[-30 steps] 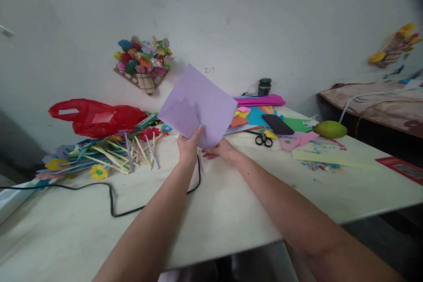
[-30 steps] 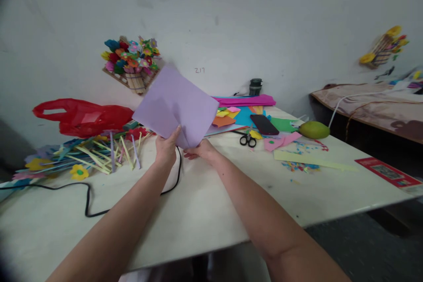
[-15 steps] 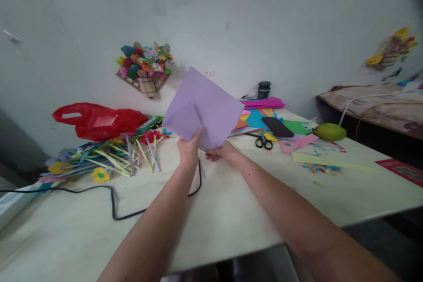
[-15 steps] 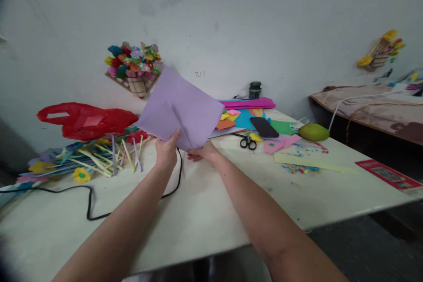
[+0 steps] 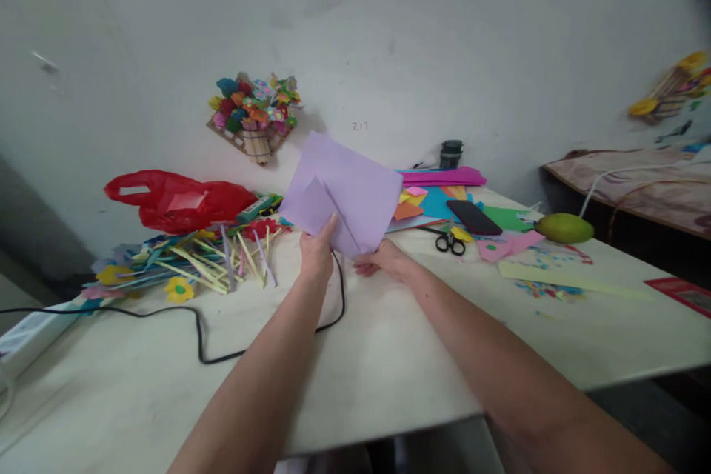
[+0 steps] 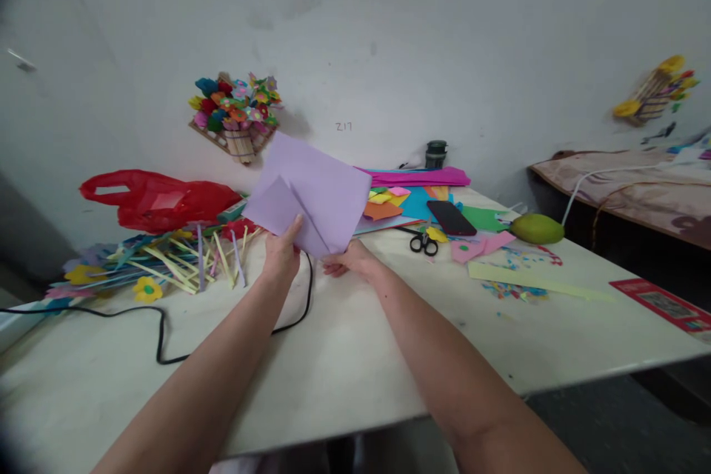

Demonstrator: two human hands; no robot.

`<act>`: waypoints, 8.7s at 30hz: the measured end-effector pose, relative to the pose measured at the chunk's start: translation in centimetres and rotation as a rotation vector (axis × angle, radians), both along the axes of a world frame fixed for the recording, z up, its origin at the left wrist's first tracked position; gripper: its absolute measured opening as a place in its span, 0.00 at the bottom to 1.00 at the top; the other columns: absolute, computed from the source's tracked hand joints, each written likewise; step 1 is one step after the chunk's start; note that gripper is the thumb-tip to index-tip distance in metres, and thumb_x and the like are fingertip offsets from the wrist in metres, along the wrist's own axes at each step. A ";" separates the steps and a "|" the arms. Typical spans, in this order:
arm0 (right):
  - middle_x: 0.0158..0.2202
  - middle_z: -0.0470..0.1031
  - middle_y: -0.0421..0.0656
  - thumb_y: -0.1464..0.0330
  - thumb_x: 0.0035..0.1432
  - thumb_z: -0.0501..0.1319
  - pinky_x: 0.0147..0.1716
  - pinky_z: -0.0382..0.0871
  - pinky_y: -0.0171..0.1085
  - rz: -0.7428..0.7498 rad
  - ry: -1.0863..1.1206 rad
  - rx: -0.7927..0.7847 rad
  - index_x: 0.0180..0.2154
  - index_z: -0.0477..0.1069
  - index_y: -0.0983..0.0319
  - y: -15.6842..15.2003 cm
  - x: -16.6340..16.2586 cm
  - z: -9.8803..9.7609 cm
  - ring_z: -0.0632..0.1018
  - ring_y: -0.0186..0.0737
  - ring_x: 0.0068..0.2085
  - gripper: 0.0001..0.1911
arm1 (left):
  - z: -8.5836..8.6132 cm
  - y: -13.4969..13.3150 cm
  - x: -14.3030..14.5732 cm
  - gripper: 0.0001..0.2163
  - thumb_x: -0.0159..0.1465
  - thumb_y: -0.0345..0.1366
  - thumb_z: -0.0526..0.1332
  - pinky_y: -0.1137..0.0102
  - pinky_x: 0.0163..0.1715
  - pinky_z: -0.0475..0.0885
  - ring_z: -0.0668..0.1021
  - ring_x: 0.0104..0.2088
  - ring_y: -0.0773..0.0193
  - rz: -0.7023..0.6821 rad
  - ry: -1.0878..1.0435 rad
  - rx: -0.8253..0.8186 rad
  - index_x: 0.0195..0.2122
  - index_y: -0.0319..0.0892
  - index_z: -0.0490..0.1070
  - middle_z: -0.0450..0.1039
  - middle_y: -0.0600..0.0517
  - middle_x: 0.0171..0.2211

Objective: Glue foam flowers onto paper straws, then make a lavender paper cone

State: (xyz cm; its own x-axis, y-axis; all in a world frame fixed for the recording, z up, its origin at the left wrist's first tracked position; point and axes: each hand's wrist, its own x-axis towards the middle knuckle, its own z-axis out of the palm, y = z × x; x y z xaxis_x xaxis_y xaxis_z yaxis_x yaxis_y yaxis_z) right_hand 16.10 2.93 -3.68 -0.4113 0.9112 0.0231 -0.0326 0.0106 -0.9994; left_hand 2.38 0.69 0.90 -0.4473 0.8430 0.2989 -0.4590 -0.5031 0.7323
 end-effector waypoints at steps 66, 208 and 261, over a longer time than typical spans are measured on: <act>0.20 0.76 0.41 0.64 0.48 0.64 0.07 0.47 0.27 0.143 -0.060 -0.012 0.37 0.67 0.66 -1.4 -0.9 0.7 0.58 0.24 0.09 0.16 | -0.4 0.1 1.0 0.14 0.45 0.29 0.68 0.69 0.29 0.72 0.75 0.25 0.65 -0.238 -0.246 -0.188 0.34 0.38 0.71 0.74 0.53 0.25; 0.26 0.77 0.45 0.73 0.53 0.57 0.22 0.62 0.29 0.172 -0.158 0.101 0.26 0.70 0.68 -2.1 -1.9 1.2 0.72 0.29 0.22 0.07 | -1.1 1.4 -0.7 0.17 0.39 0.37 0.72 0.72 0.29 0.67 0.73 0.26 0.67 -0.192 -0.150 -0.069 0.29 0.39 0.71 0.73 0.55 0.24; 0.19 0.74 0.37 0.67 0.48 0.64 0.09 0.54 0.26 0.225 -0.263 0.007 0.22 0.65 0.65 -1.9 -1.2 1.2 0.65 0.24 0.11 0.11 | -0.3 0.1 0.5 0.18 0.41 0.38 0.71 0.69 0.27 0.72 0.71 0.20 0.70 -0.219 -0.095 -0.185 0.32 0.39 0.69 0.67 0.57 0.21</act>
State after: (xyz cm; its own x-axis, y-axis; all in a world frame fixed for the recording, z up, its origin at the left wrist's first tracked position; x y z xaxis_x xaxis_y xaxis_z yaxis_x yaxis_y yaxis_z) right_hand 14.86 1.05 -2.47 -0.5947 0.7970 -0.1049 0.2243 0.0392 -0.9737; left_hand 2.92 0.81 0.64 -0.2675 0.9587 0.0966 -0.6130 -0.2467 0.7506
